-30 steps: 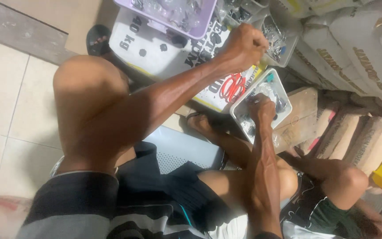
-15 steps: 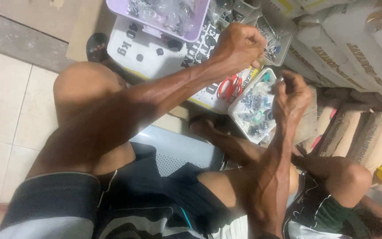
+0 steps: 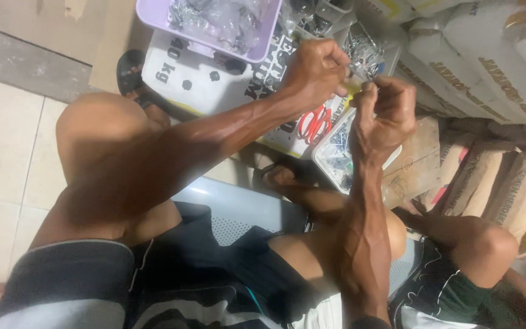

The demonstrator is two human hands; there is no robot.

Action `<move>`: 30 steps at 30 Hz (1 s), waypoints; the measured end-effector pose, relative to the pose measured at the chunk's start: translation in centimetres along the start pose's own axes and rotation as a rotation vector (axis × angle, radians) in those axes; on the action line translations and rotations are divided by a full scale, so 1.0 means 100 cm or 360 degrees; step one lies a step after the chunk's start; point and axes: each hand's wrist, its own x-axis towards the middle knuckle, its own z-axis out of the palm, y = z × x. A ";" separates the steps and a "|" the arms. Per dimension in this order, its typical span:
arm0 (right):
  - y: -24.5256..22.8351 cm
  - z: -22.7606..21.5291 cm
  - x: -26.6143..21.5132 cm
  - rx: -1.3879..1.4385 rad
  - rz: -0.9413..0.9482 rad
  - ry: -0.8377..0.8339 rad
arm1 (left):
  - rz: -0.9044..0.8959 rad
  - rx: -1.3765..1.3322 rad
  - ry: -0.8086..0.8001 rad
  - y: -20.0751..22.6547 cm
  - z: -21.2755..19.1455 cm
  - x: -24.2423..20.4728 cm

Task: Assembling small mechanical components by hand and placing them into a tray.

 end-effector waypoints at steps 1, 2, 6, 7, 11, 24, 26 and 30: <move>0.002 -0.001 0.000 -0.0017 0.0009 0.0012 | 0.0017 0.0106 0.0023 0.002 0.000 -0.002; 0.005 -0.002 0.000 -0.0034 0.0011 0.0029 | 0.0042 0.0214 0.0043 0.005 0.002 -0.003; -0.001 -0.003 -0.004 0.0036 0.0261 0.0047 | 0.0051 0.0176 0.0030 0.002 0.001 -0.003; 0.000 -0.003 -0.005 -0.0065 0.0150 0.0029 | 0.0043 0.0208 0.0046 0.001 0.001 -0.004; -0.002 -0.003 -0.008 -0.0226 0.0073 0.0039 | 0.0031 0.0297 0.0125 -0.002 0.002 -0.002; 0.009 0.002 -0.009 -0.0536 -0.0192 -0.0071 | 0.0610 0.0705 0.0166 -0.033 0.003 0.011; 0.012 0.004 -0.010 -0.0525 -0.0144 -0.0144 | 0.0747 0.0680 0.0224 -0.050 0.004 0.018; 0.026 0.015 -0.013 -0.0307 -0.0065 -0.0242 | 0.0734 0.0711 0.0178 -0.035 0.001 0.002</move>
